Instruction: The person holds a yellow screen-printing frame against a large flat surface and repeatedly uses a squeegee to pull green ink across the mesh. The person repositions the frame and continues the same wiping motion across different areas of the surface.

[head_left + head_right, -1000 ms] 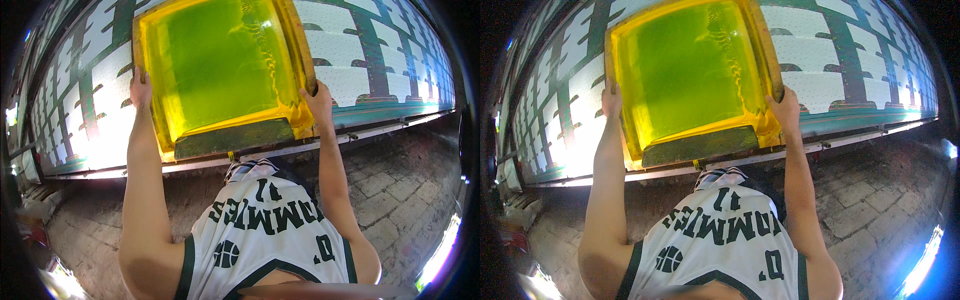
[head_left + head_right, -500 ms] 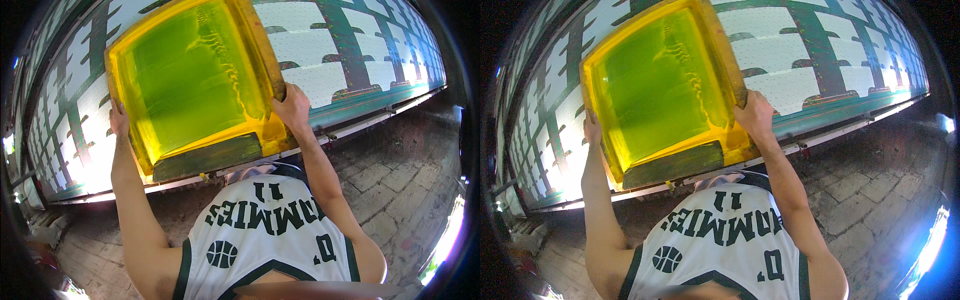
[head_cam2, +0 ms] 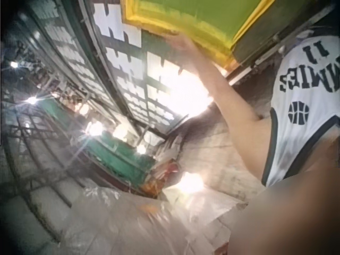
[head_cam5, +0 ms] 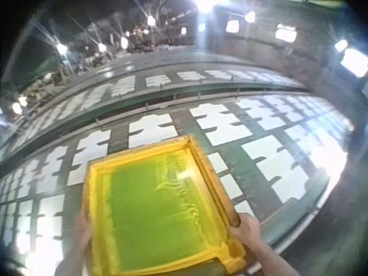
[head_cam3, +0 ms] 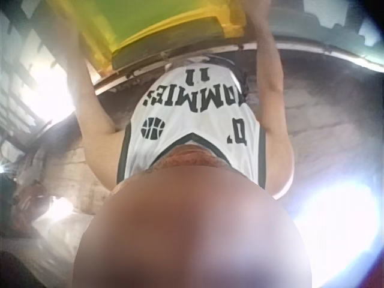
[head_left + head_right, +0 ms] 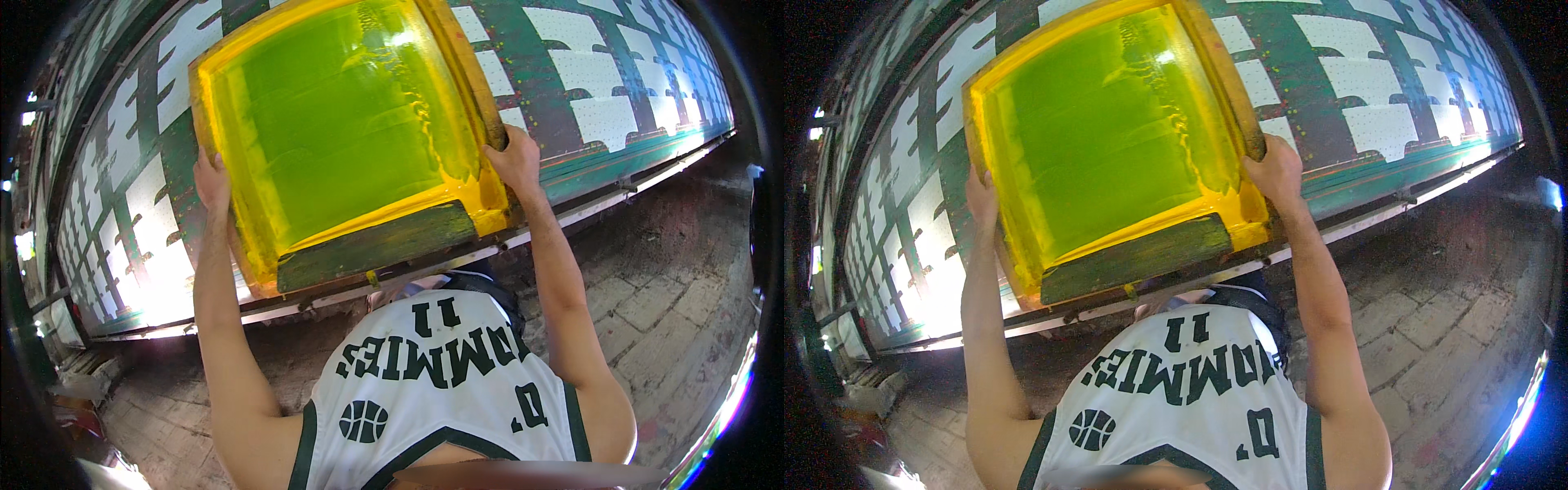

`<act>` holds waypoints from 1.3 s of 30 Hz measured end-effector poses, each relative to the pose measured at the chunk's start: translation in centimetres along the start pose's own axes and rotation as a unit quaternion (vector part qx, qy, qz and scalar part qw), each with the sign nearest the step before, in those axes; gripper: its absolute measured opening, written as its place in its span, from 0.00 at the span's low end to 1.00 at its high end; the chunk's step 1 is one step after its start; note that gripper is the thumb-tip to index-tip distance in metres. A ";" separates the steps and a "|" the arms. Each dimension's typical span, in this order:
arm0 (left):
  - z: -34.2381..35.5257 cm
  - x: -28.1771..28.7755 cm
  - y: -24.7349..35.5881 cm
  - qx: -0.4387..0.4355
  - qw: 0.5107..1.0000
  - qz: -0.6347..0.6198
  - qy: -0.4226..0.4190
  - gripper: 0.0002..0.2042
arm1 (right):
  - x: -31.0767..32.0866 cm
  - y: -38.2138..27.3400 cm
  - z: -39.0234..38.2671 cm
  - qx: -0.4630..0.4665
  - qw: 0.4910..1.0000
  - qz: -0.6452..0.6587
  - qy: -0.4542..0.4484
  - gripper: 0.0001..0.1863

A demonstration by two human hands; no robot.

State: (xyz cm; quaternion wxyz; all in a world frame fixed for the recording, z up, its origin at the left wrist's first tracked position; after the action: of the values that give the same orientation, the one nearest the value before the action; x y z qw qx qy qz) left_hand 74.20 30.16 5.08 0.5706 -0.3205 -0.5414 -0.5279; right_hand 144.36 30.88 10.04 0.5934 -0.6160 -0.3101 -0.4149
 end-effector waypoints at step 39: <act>-7.6 -6.1 29.3 0.042 0.998 0.020 -0.053 0.34 | 8.2 8.9 -3.7 0.249 0.937 0.105 -0.222 0.24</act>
State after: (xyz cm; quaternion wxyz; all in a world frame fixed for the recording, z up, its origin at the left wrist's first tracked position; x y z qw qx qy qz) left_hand 105.03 31.52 3.72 0.5650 -0.3341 -0.5859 -0.4752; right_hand 155.43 25.38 12.84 0.6843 -0.5537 -0.4609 -0.1126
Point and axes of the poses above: each hand's wrist, its own z-axis towards the middle knuckle, its own x-axis out of the back of the hand, y = z × x, the point moved 5 cm from there along z, towards the middle knuckle, and after that the axes turned 10 degrees about -x, right-handed, at the moved point
